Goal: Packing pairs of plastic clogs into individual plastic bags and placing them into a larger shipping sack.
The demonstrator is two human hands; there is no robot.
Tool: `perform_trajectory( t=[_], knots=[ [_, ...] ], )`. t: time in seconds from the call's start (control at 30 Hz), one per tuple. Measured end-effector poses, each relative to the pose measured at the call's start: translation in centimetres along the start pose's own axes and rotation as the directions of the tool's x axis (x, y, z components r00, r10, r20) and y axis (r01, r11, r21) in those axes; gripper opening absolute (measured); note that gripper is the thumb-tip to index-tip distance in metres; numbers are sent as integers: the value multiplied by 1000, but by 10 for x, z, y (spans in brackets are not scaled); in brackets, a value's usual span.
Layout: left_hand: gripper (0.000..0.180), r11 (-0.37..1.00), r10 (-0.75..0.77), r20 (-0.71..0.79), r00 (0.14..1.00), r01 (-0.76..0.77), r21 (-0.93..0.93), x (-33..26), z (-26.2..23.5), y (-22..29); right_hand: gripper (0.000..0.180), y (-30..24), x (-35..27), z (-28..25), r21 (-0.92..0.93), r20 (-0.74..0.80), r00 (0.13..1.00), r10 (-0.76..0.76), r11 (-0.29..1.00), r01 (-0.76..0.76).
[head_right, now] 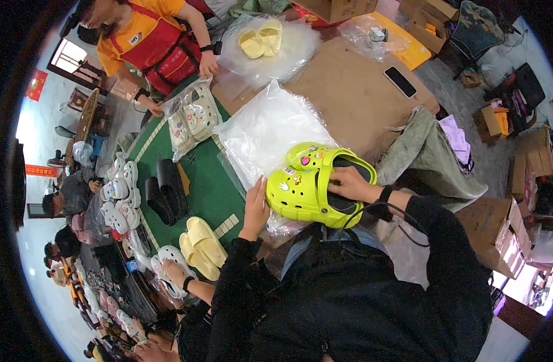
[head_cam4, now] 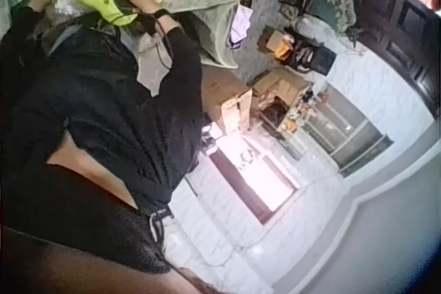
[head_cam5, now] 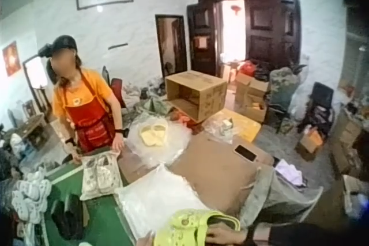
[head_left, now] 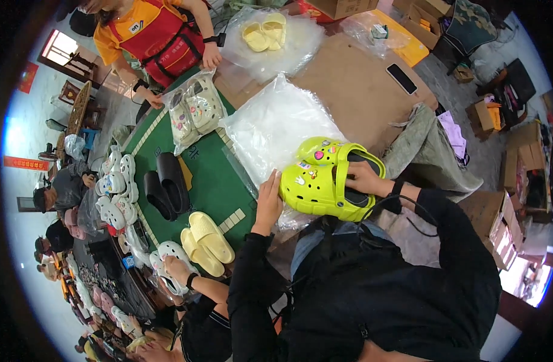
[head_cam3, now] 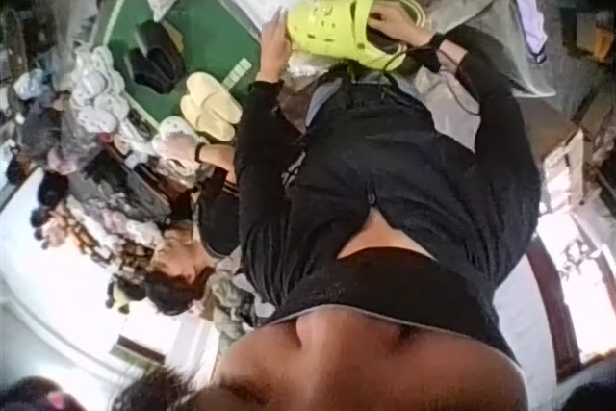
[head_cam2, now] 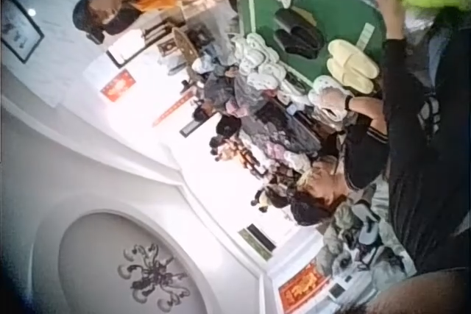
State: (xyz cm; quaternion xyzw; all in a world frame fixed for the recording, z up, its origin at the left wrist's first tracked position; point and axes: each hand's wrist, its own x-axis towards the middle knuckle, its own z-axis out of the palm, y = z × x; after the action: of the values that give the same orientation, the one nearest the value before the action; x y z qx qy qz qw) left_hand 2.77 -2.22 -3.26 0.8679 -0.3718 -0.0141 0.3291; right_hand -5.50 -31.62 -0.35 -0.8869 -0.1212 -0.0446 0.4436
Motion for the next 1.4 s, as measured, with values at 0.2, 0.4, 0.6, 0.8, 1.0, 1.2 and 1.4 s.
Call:
perform_trajectory(
  t=[0.2,0.4,0.6,0.8,1.0,1.2,1.4],
  knots=[
    [45,992,-115,-257,959,125,23,-3,13,8,23,-10,-7,15,-161,-71,996,55,985,-66],
    [22,872,-467,-380,798,345,-347,0,13,14,24,-14,-10,21,-218,-129,990,58,972,-86],
    [19,971,-185,-466,865,233,48,8,14,9,20,-17,-12,38,-255,-195,978,80,958,-129],
    [18,959,-250,-367,896,281,34,11,10,17,20,-20,-8,47,-209,-318,940,122,958,-195],
    [18,989,-73,-278,958,105,102,7,0,13,18,-21,-3,43,-145,-307,925,225,949,-279],
    [26,972,-175,-216,961,203,117,8,9,14,15,-24,2,47,-53,-343,898,276,949,-312],
    [27,990,-49,-135,990,30,-140,10,25,55,17,-13,16,46,-86,-451,832,324,912,-401]
  ],
)
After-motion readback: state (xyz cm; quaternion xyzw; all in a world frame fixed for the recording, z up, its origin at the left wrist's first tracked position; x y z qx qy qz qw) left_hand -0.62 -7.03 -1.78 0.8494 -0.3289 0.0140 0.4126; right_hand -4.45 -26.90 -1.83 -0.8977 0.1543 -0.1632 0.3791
